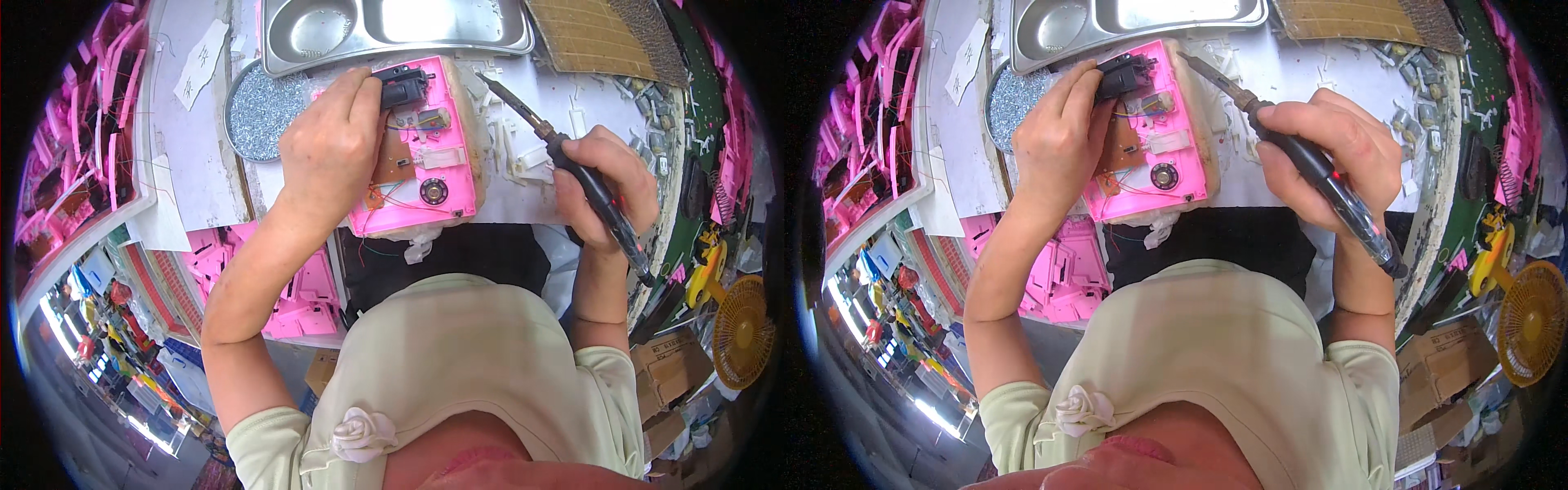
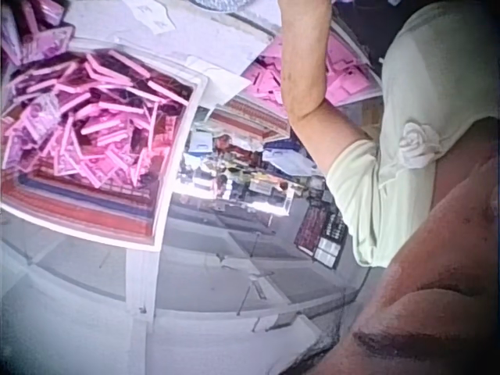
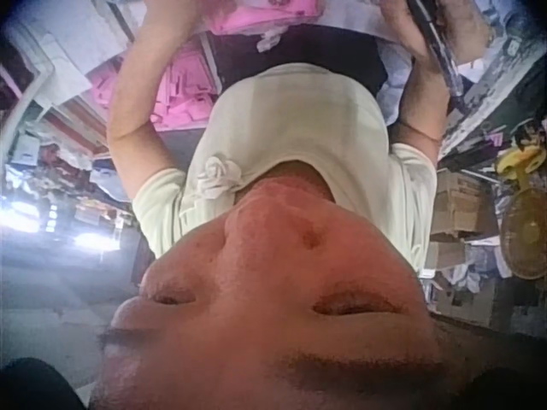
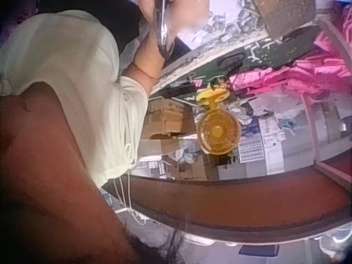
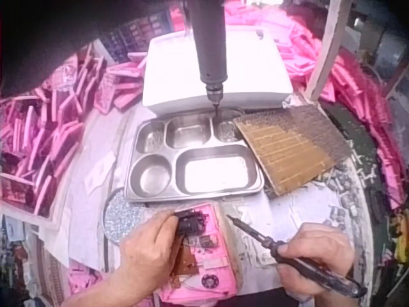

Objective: Assembling a pink plastic toy by installing internal components and securing the casing with screws.

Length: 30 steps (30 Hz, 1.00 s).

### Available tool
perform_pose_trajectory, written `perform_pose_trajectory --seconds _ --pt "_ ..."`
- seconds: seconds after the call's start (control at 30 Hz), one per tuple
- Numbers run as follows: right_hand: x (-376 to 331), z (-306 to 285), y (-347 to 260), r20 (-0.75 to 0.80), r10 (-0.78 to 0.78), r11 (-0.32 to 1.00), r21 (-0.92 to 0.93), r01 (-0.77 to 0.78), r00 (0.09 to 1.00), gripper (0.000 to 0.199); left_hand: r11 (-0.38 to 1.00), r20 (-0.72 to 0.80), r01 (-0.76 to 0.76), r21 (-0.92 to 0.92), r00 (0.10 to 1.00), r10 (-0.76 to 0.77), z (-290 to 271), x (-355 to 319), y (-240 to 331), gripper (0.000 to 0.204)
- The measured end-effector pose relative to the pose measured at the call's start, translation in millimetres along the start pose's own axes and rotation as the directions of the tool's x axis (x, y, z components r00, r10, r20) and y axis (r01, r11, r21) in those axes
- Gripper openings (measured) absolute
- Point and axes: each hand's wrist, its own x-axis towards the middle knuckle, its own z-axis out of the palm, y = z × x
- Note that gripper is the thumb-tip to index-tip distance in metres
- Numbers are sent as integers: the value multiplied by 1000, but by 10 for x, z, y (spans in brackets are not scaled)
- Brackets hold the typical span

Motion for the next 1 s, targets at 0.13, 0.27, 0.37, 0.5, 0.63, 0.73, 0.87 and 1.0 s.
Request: perform_pose_trajectory --seconds 0.13,0.27,0.37,0.5,0.63,0.73,0.87,1.0 --pt "29 11 22 1 -28 1000 -2 28 1000 38 999 52 -35 16 998 34 -52 17 -17 33" --pt "40 52 51 -17 -34 999 4 34 999 38 980 131 17 -199 991 9 -149 8 -55 43" --pt "45 35 27 -45 -28 1000 11 29 999 37 885 275 158 -438 961 -36 -287 -4 -191 59" --pt "-61 -12 60 -34 8 999 49 -7 999 36 868 50 13 -497 999 14 -207 -136 -226 65" --pt "-97 -20 64 -20 29 999 32 -29 999 35 918 49 55 -393 998 -39 -121 -226 -147 68" --pt "-76 -15 58 -20 22 999 29 -21 1000 35 984 171 20 -179 985 11 -192 -132 36 70" --pt "-54 -3 19 -35 26 1000 0 -26 999 36 995 227 9 -104 974 15 -192 -163 140 74" --pt "6 -26 -3 -42 -14 1000 -17 13 999 35 991 202 26 -134 979 1 -122 -190 166 75"
